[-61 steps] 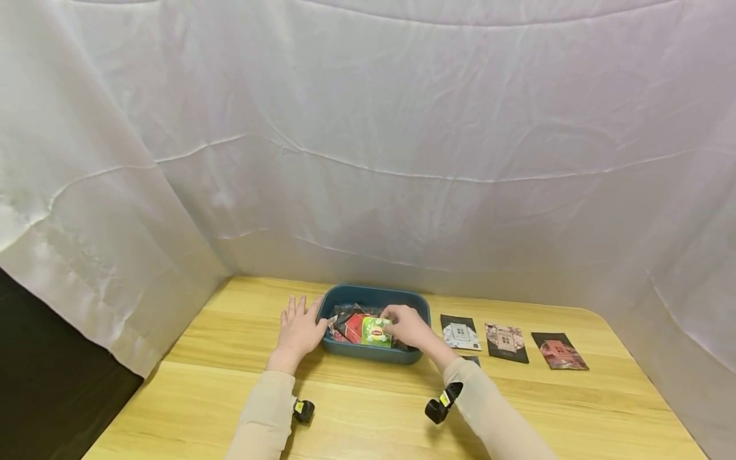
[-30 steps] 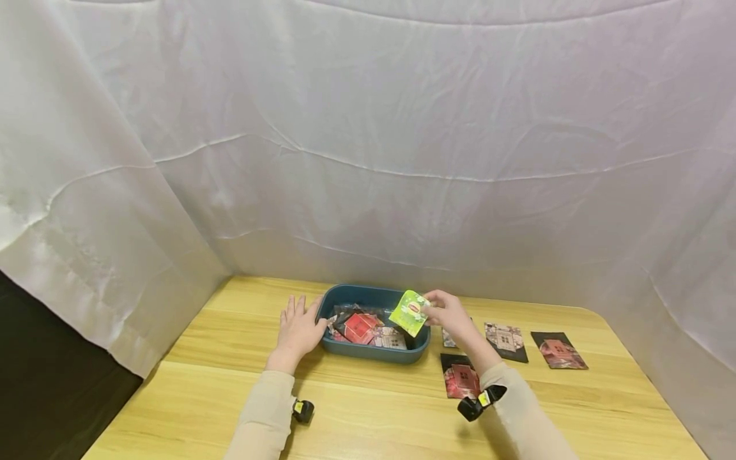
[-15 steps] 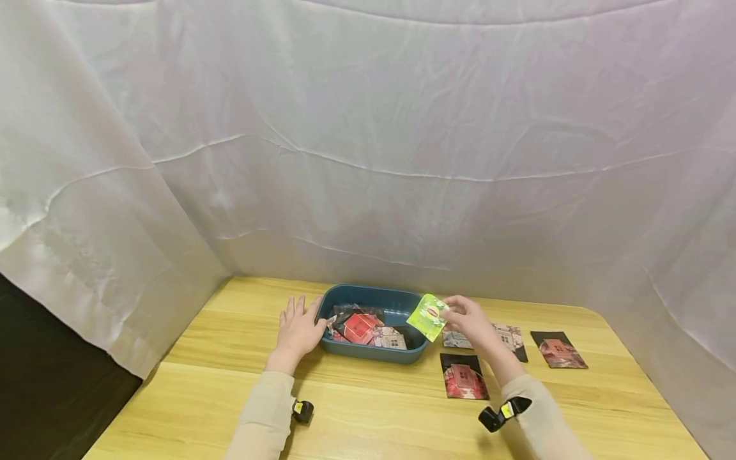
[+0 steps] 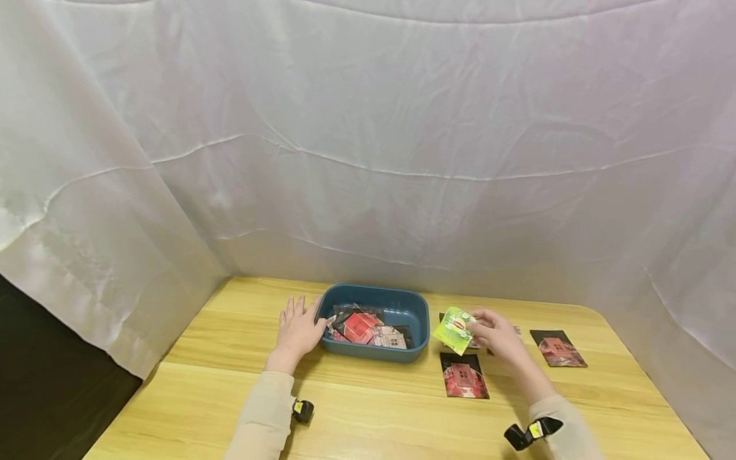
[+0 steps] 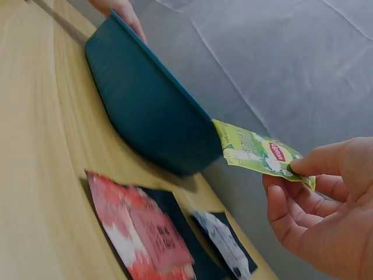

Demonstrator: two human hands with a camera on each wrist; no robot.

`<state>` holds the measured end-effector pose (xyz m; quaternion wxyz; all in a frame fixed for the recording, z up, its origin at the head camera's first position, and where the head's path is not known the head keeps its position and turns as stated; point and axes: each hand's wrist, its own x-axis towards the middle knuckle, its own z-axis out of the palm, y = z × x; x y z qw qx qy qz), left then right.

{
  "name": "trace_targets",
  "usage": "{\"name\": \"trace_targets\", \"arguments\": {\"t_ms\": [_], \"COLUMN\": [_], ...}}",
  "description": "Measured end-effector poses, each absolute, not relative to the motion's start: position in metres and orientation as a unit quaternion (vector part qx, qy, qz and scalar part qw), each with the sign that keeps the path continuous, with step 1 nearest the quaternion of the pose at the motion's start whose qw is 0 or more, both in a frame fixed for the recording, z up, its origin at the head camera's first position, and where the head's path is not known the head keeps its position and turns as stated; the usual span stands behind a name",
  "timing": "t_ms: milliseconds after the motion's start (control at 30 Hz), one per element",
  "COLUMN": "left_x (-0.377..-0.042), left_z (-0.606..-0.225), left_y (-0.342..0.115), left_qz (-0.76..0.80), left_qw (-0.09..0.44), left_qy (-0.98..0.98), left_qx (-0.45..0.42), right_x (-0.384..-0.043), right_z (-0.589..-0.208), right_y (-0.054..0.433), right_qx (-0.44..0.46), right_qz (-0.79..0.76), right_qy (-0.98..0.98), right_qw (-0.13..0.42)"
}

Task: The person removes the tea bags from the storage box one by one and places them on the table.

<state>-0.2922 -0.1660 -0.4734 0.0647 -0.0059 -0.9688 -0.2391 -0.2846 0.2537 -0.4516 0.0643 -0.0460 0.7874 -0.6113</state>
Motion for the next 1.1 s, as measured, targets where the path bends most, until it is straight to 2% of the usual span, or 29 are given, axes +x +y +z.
{"name": "trace_targets", "arguments": {"t_ms": [400, 800, 1100], "left_x": [-0.293, -0.294, -0.292], "left_z": [-0.473, -0.473, -0.472], "left_y": [-0.166, -0.166, -0.166], "left_qz": [-0.236, -0.236, -0.243], "left_qw": [0.063, 0.06, 0.053], "left_qy": [-0.97, -0.97, -0.968], "left_qx": [-0.005, -0.009, -0.008], "right_x": [-0.269, -0.254, -0.25], "right_z": [-0.457, -0.469, -0.473], "right_y": [0.292, 0.327, 0.342], "right_qx": [-0.012, 0.001, -0.008], "right_qz": [-0.606, -0.481, -0.459], "right_qy": [0.793, 0.875, 0.885], "right_qw": [0.057, 0.052, 0.085]}}
